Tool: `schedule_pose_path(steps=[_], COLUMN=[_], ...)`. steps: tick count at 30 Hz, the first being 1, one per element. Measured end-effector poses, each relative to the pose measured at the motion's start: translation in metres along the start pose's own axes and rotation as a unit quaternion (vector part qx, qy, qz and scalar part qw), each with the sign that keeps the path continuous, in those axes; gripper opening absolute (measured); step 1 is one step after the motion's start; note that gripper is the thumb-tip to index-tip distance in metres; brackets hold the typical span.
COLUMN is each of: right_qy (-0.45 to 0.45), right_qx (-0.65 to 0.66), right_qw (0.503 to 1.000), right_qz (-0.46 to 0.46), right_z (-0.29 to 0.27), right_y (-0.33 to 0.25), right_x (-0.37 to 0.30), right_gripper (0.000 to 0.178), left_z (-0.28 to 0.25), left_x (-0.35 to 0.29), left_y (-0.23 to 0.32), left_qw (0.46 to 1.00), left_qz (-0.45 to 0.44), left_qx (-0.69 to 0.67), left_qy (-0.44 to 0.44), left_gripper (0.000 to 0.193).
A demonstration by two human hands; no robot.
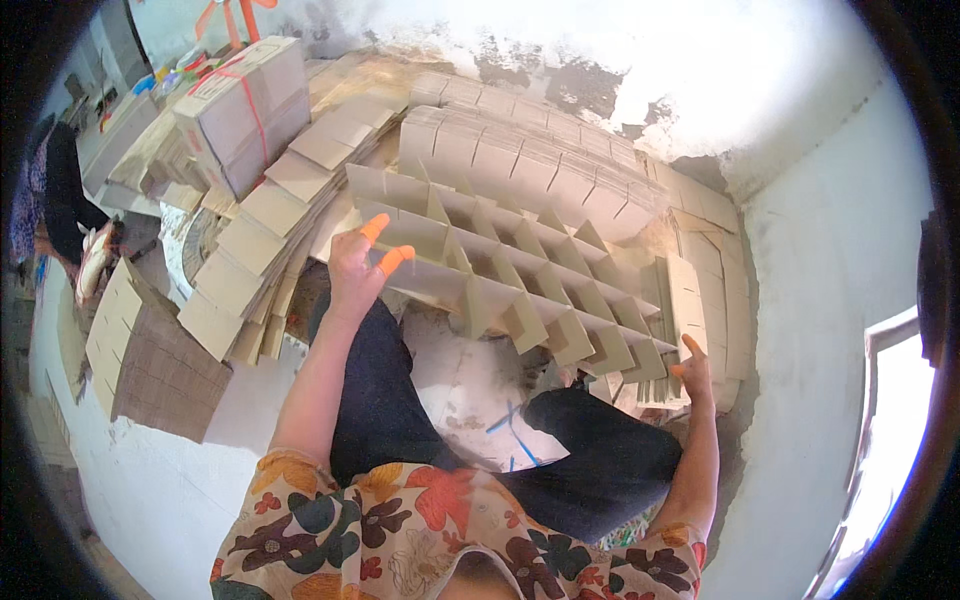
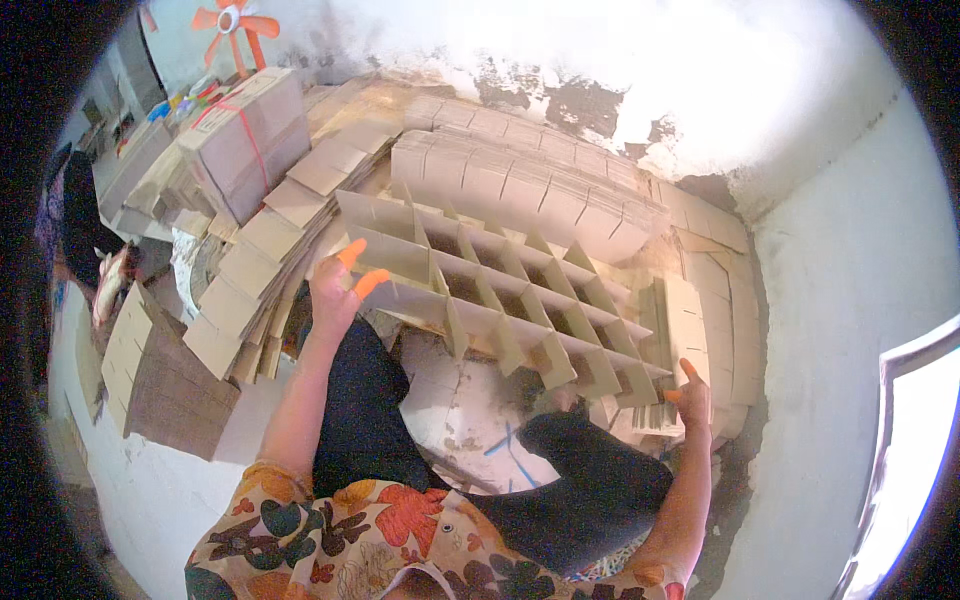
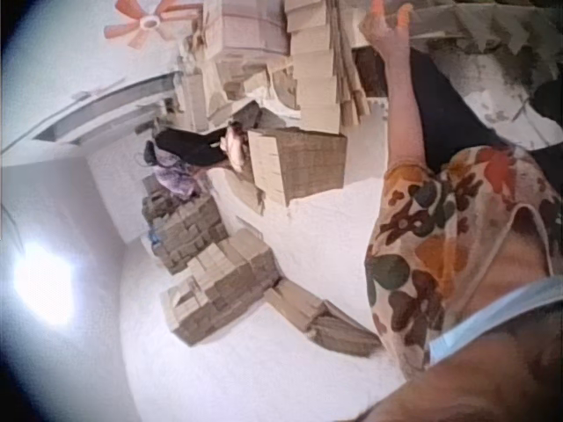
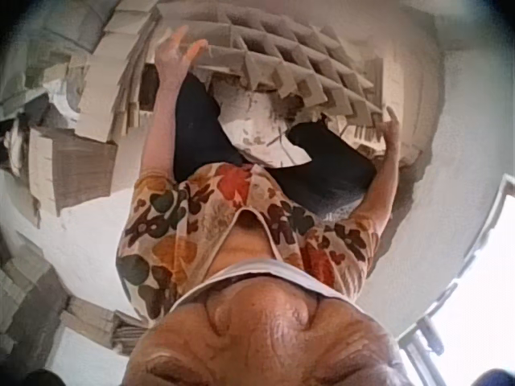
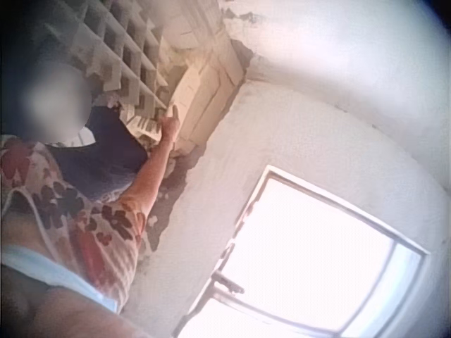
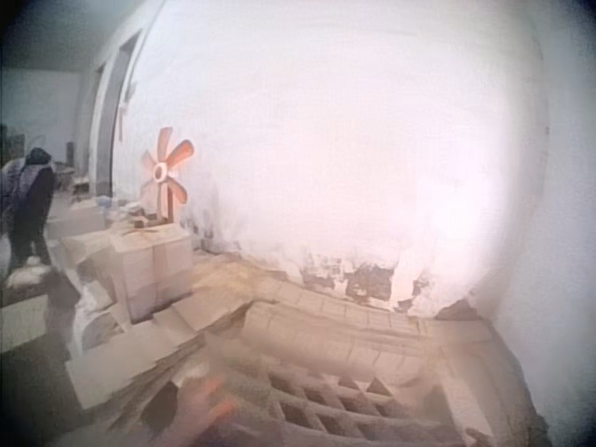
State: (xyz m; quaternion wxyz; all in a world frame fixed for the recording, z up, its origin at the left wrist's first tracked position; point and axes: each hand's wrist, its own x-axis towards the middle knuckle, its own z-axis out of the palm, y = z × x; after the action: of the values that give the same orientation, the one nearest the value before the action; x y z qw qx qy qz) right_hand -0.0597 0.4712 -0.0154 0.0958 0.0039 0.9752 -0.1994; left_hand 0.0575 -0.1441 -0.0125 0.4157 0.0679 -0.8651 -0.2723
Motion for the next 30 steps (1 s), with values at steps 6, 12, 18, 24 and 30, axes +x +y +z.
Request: schedule_pose_path(steps=[6,12,18,24,30], right_qy=[0.319,0.193,0.056,0.066,0.074], right_qx=[-0.255,0.101,0.172,0.185,0.144], right_qw=[0.911,0.951,0.923,0.895,0.899], right_qz=[-0.058,-0.219,-0.341,-0.400,-0.407], right_z=[-0.022,-0.051,0.019,0.074,0.101], right_y=[-0.026,-0.297,-0.402,-0.445,-0.456], right_x=[0.008,-0.051,-0.052,-0.036,-0.028], right_gripper=[0.055,0.065,0.059,0.057,0.058], left_z=[-0.006,-0.012,0.001,0.008,-0.001], left_x=[0.006,0.001,-0.007,-0.011,-0.001], left_y=[-0.017,-0.013,-0.034,-0.045,-0.026], left_qw=[0.999,0.985,0.973,0.979,0.972], left_qz=[-0.031,-0.108,-0.123,-0.077,-0.100], left_qx=[0.021,0.002,-0.102,-0.110,-0.084], left_qy=[-0.032,-0.132,-0.169,-0.151,-0.195], left_gripper=[0.051,0.039,0.019,0.019,0.018])
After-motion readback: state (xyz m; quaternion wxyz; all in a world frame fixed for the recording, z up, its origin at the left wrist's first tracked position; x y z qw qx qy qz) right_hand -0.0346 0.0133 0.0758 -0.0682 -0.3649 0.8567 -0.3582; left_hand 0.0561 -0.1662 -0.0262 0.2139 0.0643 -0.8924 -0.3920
